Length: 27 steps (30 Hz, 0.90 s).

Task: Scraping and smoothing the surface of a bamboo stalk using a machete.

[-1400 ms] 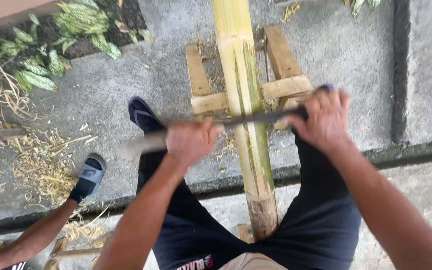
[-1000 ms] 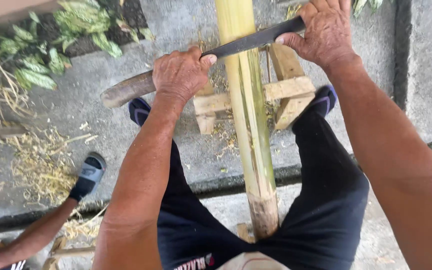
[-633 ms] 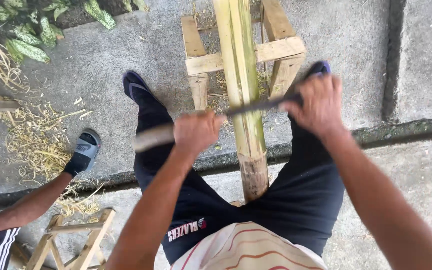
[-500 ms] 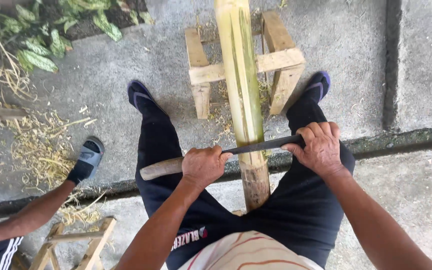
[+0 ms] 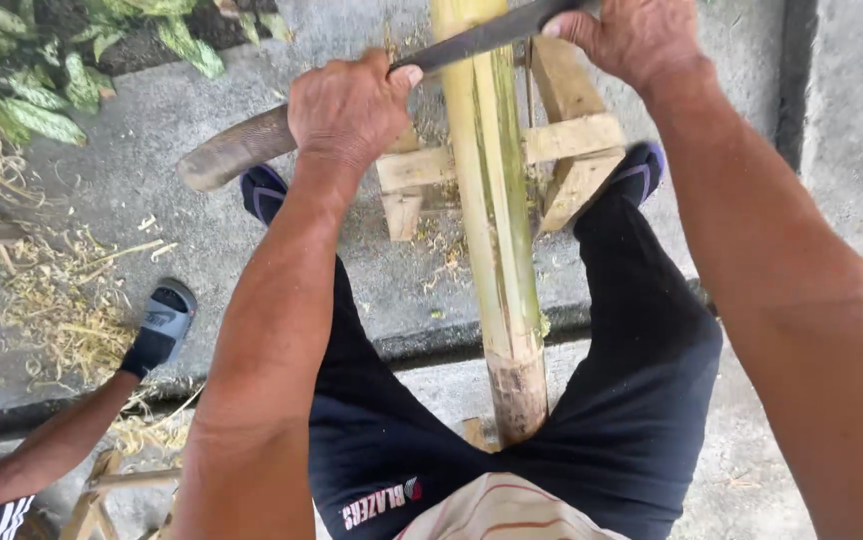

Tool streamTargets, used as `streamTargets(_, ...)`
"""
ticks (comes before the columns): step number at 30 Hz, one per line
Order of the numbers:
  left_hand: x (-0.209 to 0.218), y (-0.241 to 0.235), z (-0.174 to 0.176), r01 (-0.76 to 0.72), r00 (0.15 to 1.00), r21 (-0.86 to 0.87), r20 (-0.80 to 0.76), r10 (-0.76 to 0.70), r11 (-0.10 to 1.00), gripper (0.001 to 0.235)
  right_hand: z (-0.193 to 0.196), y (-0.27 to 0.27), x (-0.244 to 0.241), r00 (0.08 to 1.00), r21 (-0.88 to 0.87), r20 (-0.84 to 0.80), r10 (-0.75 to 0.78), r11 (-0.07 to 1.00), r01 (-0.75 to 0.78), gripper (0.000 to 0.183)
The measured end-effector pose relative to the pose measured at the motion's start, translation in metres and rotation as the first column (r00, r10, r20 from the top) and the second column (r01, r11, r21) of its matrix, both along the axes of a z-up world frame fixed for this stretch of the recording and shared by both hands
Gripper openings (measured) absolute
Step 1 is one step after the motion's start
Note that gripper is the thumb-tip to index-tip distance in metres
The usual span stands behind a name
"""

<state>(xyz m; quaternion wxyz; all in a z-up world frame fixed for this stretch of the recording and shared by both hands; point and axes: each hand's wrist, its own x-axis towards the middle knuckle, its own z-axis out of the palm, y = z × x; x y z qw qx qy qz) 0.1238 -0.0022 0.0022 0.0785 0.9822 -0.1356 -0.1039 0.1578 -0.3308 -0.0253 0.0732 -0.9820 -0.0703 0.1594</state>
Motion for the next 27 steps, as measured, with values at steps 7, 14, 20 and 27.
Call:
streamTargets(7,-0.085,-0.01,0.017,0.006,0.974,0.066,-0.225,0.009,0.998,0.05,-0.028,-0.027,-0.087,0.924,-0.189,0.286,0.253,0.96,-0.205,0.094)
streamTargets(14,-0.259,-0.01,0.027,0.033,0.983,-0.064,-0.177,-0.043,0.997,0.047,0.016,-0.018,-0.291,0.945,0.047,0.299,0.131,0.987,-0.152,0.074)
streamTargets(20,-0.288,0.003,0.003,0.002,0.986,-0.196,-0.165,-0.035,0.981,0.048,0.026,-0.014,-0.299,0.949,0.126,0.285,0.136,0.976,-0.178,0.063)
streamTargets(27,-0.07,0.027,-0.02,-0.083,0.987,-0.07,-0.144,0.073,0.994,0.043,-0.005,0.005,-0.065,0.843,-0.242,0.428,0.326,0.94,-0.24,0.064)
